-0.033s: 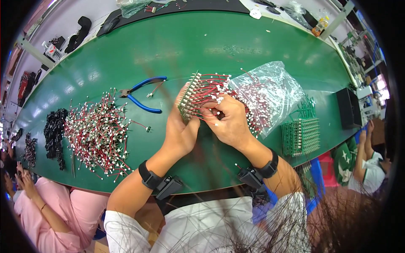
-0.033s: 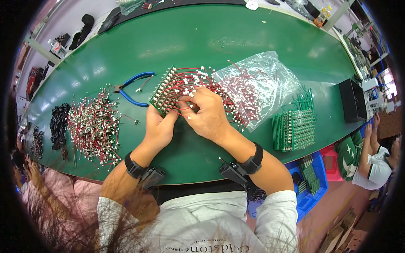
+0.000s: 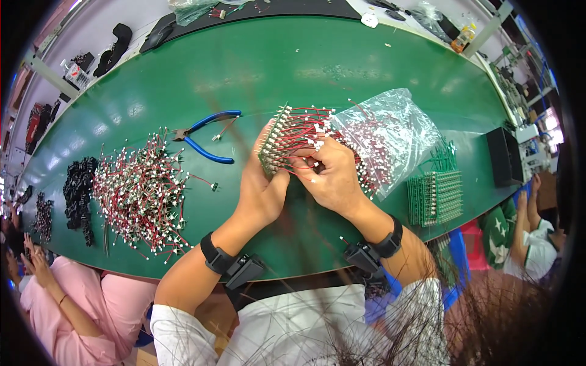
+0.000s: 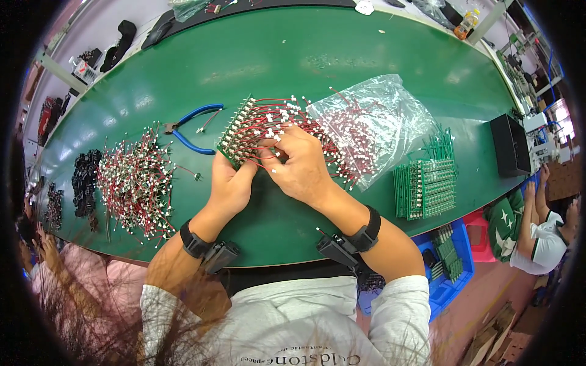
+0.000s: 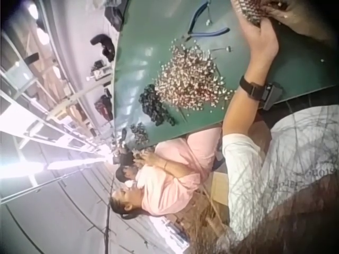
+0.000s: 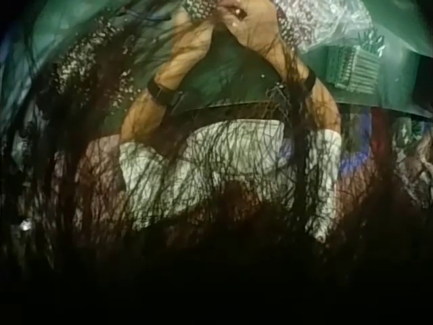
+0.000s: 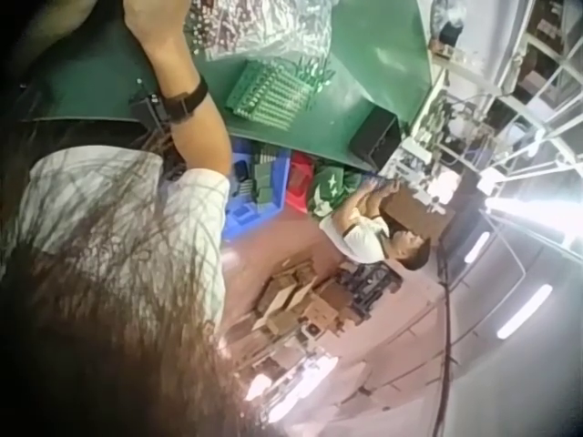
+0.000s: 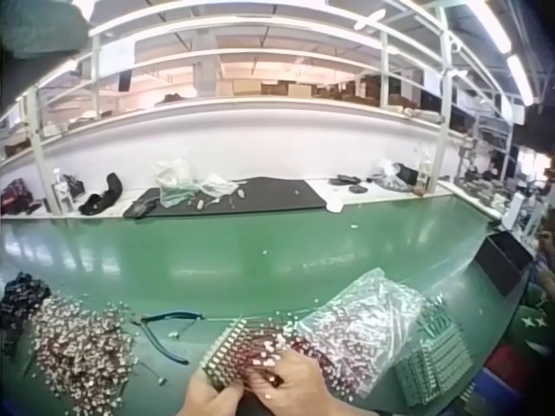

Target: Picking up small red and white components and inserting them into slots on green circuit board frames at a factory workbench.

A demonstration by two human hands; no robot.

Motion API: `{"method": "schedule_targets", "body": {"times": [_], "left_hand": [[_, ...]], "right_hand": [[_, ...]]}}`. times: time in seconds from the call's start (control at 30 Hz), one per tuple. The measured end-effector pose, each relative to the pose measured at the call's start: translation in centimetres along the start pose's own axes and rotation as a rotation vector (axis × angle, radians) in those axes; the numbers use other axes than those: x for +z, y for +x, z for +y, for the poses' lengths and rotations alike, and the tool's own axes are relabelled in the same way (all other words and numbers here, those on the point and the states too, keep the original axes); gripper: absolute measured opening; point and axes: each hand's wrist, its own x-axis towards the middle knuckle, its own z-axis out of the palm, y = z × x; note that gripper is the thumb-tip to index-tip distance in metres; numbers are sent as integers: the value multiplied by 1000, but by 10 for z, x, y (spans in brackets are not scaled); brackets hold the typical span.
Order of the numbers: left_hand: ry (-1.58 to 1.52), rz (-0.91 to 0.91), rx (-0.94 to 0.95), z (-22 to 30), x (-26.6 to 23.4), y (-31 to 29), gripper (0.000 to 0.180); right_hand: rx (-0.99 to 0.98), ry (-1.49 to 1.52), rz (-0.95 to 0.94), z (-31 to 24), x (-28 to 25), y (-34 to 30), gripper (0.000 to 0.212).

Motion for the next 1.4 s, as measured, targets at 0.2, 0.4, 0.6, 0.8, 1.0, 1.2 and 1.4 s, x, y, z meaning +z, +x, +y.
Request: {"method": "schedule_targets", "body": {"times": [0.2, 0.4, 0.6, 0.8, 1.0, 1.2, 1.4], "left_hand": [[102, -36, 98, -6, -4, -1, 71], [110, 24, 160, -4, 0, 0, 74], [181, 0, 191, -2, -5, -2, 77], [187, -59, 171, -2, 1, -2, 79], [287, -142, 97, -10, -8, -2, 78], [266, -83, 154, -8, -4, 1, 79], [270, -139, 161, 0, -2, 1, 79]], "right_hand": [[-149, -62, 9, 6, 4, -2, 11], [-149, -85, -30, 6, 4, -4, 10], [-155, -38, -78, -3, 6, 3, 10], [-139, -72, -74, 3, 2, -3, 11], [-189, -98, -130, 3, -1, -1, 13], [-170, -110, -103, 4, 0, 0, 16], [-220, -127, -127, 9, -3, -1, 16]]}}
